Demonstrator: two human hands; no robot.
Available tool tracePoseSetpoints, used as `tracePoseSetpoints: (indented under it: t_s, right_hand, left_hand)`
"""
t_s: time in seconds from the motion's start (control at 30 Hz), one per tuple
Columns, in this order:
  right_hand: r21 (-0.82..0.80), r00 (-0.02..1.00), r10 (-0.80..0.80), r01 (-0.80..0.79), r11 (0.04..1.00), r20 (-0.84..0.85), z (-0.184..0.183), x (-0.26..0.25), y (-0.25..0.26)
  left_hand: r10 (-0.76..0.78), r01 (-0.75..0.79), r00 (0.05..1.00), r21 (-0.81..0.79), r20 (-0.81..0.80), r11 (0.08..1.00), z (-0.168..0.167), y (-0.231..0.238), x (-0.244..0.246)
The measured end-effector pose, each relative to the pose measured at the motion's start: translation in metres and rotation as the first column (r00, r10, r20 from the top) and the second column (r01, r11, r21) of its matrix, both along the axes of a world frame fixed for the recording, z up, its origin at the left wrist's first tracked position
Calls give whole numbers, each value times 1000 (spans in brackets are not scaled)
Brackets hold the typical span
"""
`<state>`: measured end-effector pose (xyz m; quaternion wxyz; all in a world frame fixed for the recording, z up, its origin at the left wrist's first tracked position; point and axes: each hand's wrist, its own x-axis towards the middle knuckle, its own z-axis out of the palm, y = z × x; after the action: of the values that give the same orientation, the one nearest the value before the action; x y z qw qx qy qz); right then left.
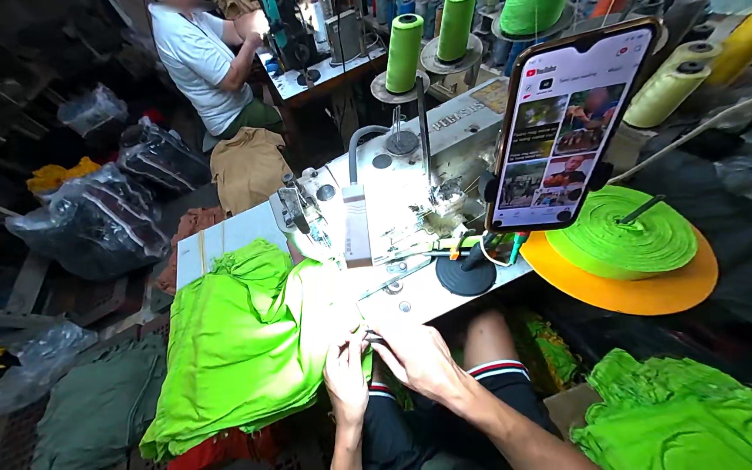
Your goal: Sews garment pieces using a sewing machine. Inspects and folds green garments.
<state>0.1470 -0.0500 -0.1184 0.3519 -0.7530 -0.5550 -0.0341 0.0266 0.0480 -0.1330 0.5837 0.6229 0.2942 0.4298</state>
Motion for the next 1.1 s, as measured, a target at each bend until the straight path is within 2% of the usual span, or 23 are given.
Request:
tracePoseSetpoints:
  t_s: [0.07, 0.13, 0.23, 0.27, 0.33, 0.4, 0.47, 0.6, 0.67, 0.77, 0.83, 0.97, 1.1]
  right_hand:
    - [-1, 999, -43, 43, 999, 13, -1, -2, 5]
    - [-52, 992, -101, 97, 994, -81, 3, 1, 2]
    - [-145, 966, -183, 158, 977, -183, -6, 10, -11]
    - [-153, 958, -196, 166, 974, -211, -12, 13, -15]
    - [-165, 941, -191, 148, 975, -281, -19, 15, -21]
    - [-167, 925, -166, 114, 979, -343, -19, 12, -24]
    - [-122, 926, -144, 108, 987, -348, -16, 8, -23]
    - [-9, 976, -104, 104, 994, -192, -9, 4, -14]
    - [32, 991, -87, 90, 995, -99, -6, 3, -6]
    - [73, 995, -48, 54, 996, -83, -3, -1, 2]
    - [88, 998, -40, 44, 995, -42, 1, -3, 6]
    - [67, 999, -22, 19, 998, 46, 2, -6, 11]
    - [86, 999, -7, 3, 996, 45, -3, -7, 11]
  left_hand:
    - [18, -16, 1000, 53, -20, 998, 0, 1, -1]
    - [67, -41, 992, 221, -109, 974, 0, 4, -6]
    - [219, 28, 910, 579, -352, 815, 4, 10, -15]
    - [256, 82, 879, 657, -403, 750, 7, 12, -14]
    - [284, 179, 829, 710, -482, 681, 10, 14, -7]
    - [271, 210, 812, 692, -517, 691, 10, 20, 0]
    - [241, 185, 836, 666, -493, 723, 11, 24, 3]
    - [171, 103, 902, 580, -397, 808, 14, 16, -4]
    - [131, 42, 933, 465, -334, 885, 11, 11, -5]
    - [80, -9, 967, 284, -240, 959, 9, 6, -5]
    - [76, -23, 976, 249, -204, 968, 9, 5, -4]
    - [82, -18, 971, 275, -224, 961, 7, 4, -5]
    - [19, 47, 978, 307, -208, 950, 5, 5, -9]
